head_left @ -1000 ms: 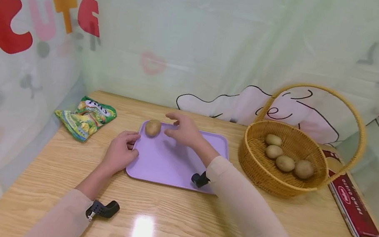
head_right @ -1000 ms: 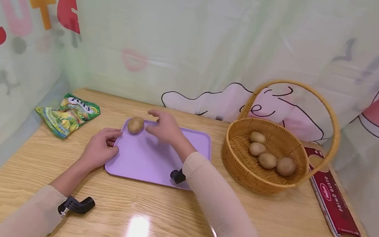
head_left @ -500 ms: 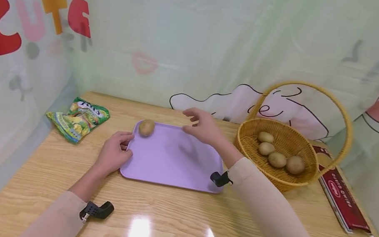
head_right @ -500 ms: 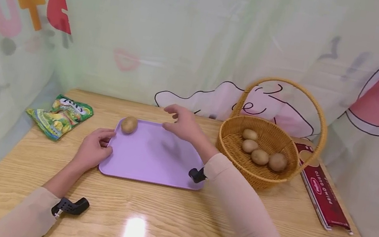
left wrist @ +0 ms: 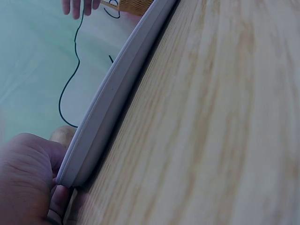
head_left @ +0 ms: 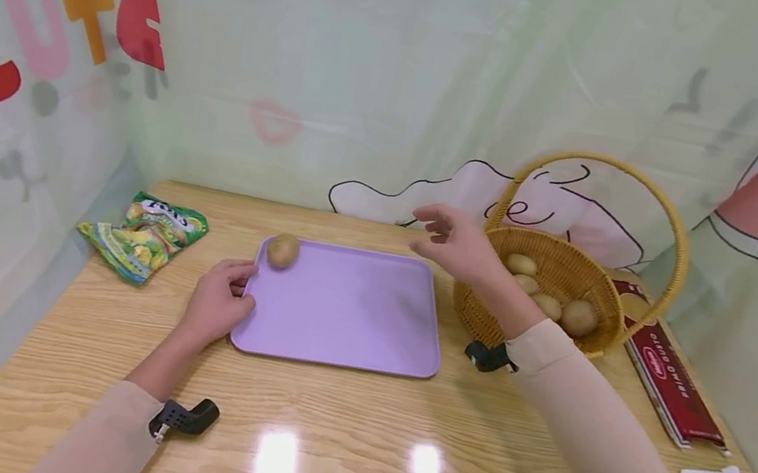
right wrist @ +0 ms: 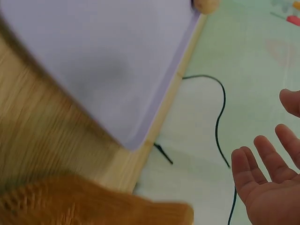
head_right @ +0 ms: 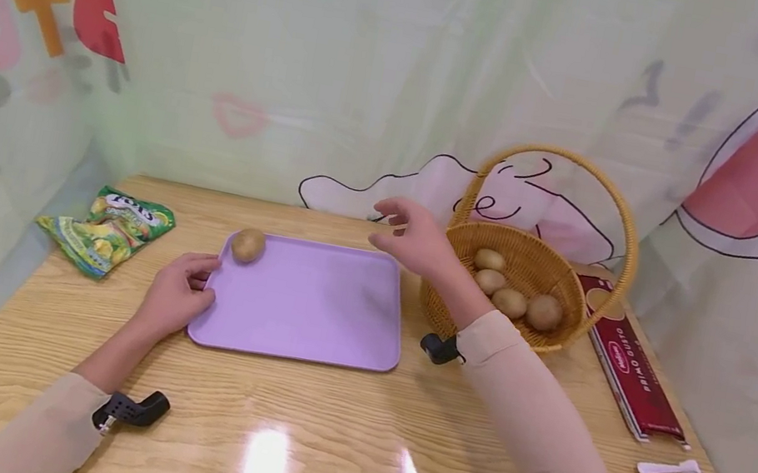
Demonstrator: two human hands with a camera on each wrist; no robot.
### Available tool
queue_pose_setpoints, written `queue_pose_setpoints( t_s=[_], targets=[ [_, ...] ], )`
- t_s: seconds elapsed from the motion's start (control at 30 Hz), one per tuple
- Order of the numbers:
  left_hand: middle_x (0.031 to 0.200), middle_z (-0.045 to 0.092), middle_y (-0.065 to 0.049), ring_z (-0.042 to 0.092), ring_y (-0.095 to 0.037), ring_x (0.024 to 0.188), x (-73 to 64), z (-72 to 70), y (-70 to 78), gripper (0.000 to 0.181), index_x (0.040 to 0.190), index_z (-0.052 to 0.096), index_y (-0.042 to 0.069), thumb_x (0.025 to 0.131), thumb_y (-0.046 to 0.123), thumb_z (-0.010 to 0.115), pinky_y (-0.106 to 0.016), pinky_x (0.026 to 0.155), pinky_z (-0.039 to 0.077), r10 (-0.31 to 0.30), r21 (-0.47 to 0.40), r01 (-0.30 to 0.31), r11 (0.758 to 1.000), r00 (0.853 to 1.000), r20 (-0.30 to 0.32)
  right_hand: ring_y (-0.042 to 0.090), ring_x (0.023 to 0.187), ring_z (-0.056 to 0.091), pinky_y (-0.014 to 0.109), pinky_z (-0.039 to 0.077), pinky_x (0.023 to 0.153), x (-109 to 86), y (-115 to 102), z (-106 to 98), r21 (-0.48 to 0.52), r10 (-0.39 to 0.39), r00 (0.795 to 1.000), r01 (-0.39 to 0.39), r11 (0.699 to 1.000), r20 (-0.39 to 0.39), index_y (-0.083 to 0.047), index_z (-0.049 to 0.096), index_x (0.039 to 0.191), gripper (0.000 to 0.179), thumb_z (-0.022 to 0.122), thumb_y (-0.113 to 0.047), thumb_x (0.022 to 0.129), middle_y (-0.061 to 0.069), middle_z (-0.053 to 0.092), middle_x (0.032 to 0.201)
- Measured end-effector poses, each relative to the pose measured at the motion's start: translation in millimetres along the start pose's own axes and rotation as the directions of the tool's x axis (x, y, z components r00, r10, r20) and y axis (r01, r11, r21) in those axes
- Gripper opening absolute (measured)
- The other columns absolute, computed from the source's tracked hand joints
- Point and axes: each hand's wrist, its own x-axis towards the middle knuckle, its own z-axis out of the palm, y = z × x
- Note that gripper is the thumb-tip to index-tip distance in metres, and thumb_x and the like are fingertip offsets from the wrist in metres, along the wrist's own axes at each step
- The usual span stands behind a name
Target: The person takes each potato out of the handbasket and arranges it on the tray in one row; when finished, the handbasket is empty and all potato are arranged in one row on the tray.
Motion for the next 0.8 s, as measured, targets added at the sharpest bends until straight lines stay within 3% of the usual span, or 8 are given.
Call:
queue_pose_setpoints(
  t_s=[0.5, 0.7, 0.8],
  targets=[
    [0.126, 0.057, -0.018, 0.060, -0.027, 0.096, 0.3, -3.0, 1.7, 0.049, 0.124, 0.061, -0.009, 0.075, -0.004, 0.060, -0.038, 0.083, 0.053, -0.022, 0.016, 0.022, 1.000, 1.000, 0.019, 0.032, 0.123, 0.048, 0.049, 0.041, 0.100, -40.5, 50.5, -69.7, -0.094, 0.129, 0.986, -0.138, 0.986, -0.102, -0.011, 0.055, 0.133, 0.051, 0.072, -0.029, 0.088, 0.012, 0.053, 0.135],
    [0.127, 0.055, -0.017, 0.059, -0.027, 0.098, -1.3, -2.9, 0.5, 0.049, 0.125, 0.061, -0.008, 0.077, -0.003, 0.061, -0.038, 0.084, 0.053, -0.029, 0.023, 0.029, 0.999, 0.999, 0.028, 0.033, 0.126, 0.045, 0.052, 0.035, 0.104, -59.0, 73.2, -88.5, -0.121, 0.203, 0.971, -0.218, 0.968, -0.128, -0.010, 0.053, 0.134, 0.061, 0.071, -0.043, 0.085, 0.014, 0.052, 0.135],
    [0.127, 0.055, -0.017, 0.059, -0.027, 0.098, -2.0, -3.2, 1.9, 0.048, 0.125, 0.060, -0.008, 0.077, -0.003, 0.061, -0.039, 0.084, 0.052, -0.027, 0.021, 0.027, 0.999, 0.999, 0.033, 0.039, 0.127, 0.042, 0.055, 0.033, 0.104, -69.0, 80.4, -94.9, -0.152, 0.236, 0.964, -0.254, 0.955, -0.125, -0.005, 0.050, 0.135, 0.062, 0.069, -0.041, 0.088, 0.020, 0.049, 0.135]
  ],
)
